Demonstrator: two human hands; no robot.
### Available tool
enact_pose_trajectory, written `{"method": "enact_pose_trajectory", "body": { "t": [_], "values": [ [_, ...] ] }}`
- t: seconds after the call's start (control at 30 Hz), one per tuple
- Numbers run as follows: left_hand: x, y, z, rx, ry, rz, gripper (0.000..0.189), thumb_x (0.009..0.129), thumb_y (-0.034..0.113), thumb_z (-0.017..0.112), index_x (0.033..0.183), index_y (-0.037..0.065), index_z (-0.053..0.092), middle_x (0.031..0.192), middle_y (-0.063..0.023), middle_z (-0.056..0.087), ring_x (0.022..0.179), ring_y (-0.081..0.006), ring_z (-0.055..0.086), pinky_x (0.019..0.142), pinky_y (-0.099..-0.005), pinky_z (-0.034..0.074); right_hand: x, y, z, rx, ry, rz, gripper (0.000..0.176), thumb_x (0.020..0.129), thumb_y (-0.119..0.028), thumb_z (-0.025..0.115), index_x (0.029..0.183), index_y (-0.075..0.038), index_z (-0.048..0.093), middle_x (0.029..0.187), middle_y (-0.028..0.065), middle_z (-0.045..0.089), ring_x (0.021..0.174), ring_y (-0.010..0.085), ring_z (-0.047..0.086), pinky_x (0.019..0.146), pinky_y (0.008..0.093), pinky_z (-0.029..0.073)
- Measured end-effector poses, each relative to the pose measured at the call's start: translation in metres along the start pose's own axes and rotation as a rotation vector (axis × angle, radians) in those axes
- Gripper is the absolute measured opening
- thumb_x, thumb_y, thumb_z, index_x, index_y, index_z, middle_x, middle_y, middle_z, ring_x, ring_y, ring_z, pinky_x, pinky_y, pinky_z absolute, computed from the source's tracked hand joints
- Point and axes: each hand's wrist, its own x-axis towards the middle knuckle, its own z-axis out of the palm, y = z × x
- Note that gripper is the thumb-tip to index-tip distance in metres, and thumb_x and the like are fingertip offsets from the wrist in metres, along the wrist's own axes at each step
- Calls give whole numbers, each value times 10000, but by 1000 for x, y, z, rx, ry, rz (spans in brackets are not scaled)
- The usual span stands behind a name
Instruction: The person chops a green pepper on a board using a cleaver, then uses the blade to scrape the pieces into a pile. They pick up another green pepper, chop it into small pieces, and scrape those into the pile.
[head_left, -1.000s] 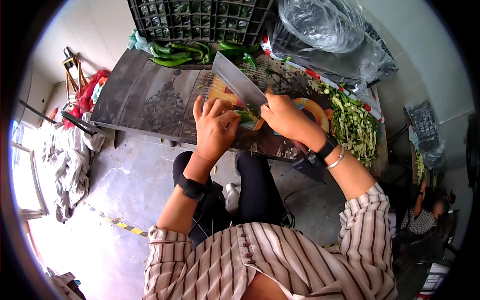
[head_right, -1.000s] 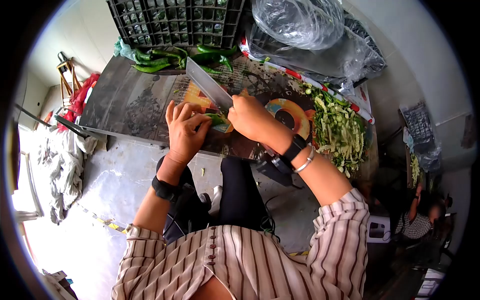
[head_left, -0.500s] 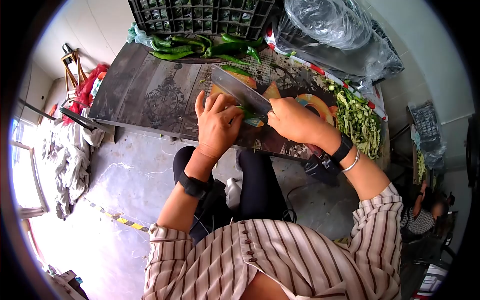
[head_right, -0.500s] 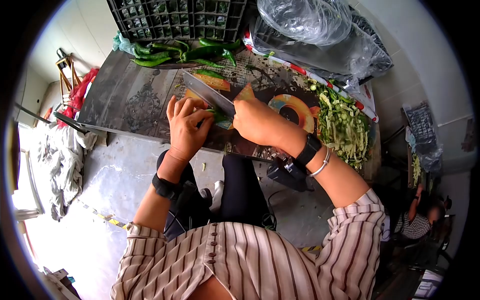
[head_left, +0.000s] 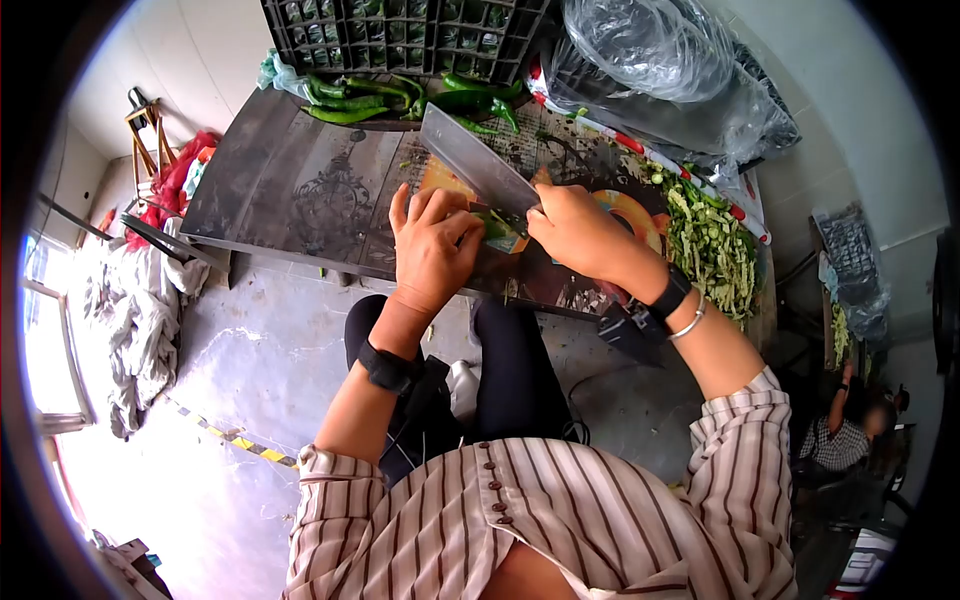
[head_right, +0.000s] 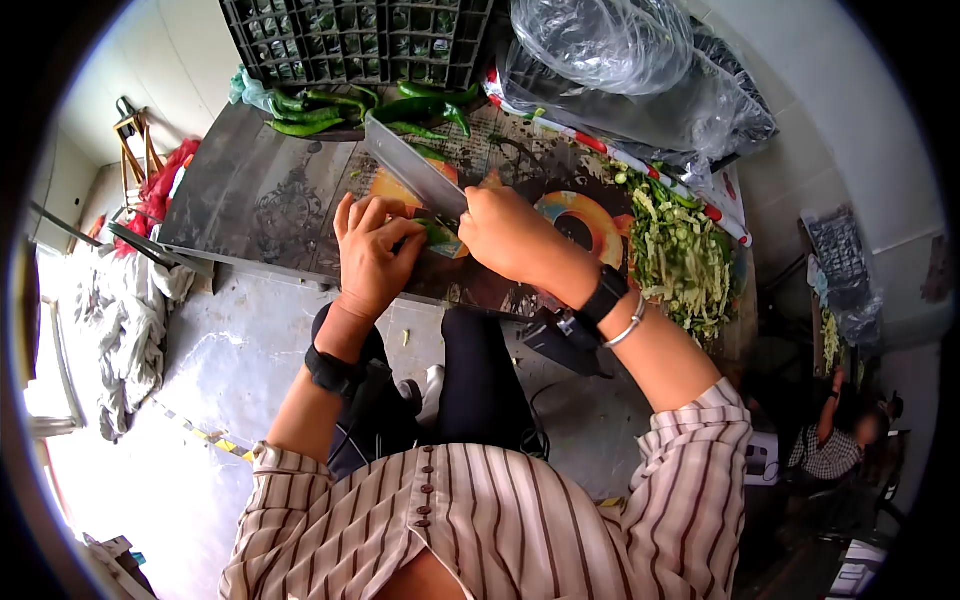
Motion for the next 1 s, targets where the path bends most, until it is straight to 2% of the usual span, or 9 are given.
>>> {"method": "enact_pose_trajectory", "body": {
  "t": [0.07,0.4,0.47,0.67,0.9,0.97,1.0],
  "values": [
    [2,0,0,-2,17,11,74,696,126,713,760,131,676,926,26,588,1004,-201,530,1055,-483,257,-4,-5,-6,-67,-95,40,254,844,-148,526,786,98,495,694,309,546,681,465,570,597,462,452],
    [2,-1,2,-11,16,13,83,689,124,716,758,134,671,923,27,579,1002,-196,528,1049,-477,266,-4,-6,-9,-20,-184,86,257,844,-147,499,782,102,499,661,290,544,617,423,566,596,453,449],
    [2,-1,1,-6,13,9,85,687,124,717,759,136,673,916,26,579,999,-197,528,1048,-477,268,1,-12,-14,-25,-265,123,220,810,-114,521,795,106,534,737,326,565,747,472,583,671,487,472],
    [1,-3,3,-18,30,10,57,702,135,699,752,148,674,903,28,579,1004,-182,529,1051,-470,259,11,-4,13,6,-70,22,223,807,-123,529,774,98,540,735,320,574,748,460,592,666,482,474],
    [-1,-1,2,3,26,1,71,698,132,715,756,134,675,932,27,599,997,-202,533,1040,-473,274,5,-3,1,-44,-4,28,239,813,-136,520,763,98,537,738,320,575,754,457,594,670,484,478],
    [1,-2,3,-21,32,13,75,696,130,716,758,132,674,922,25,595,995,-203,533,1038,-471,276,0,-3,-3,-32,-101,78,268,850,-163,513,836,103,489,676,285,551,637,440,557,581,451,442],
    [1,-2,3,-25,29,18,75,696,130,716,758,132,674,922,25,595,995,-203,533,1038,-471,276,-3,-1,0,-44,-78,55,267,847,-162,512,824,103,493,654,281,542,605,411,563,566,441,443]
  ]
}}
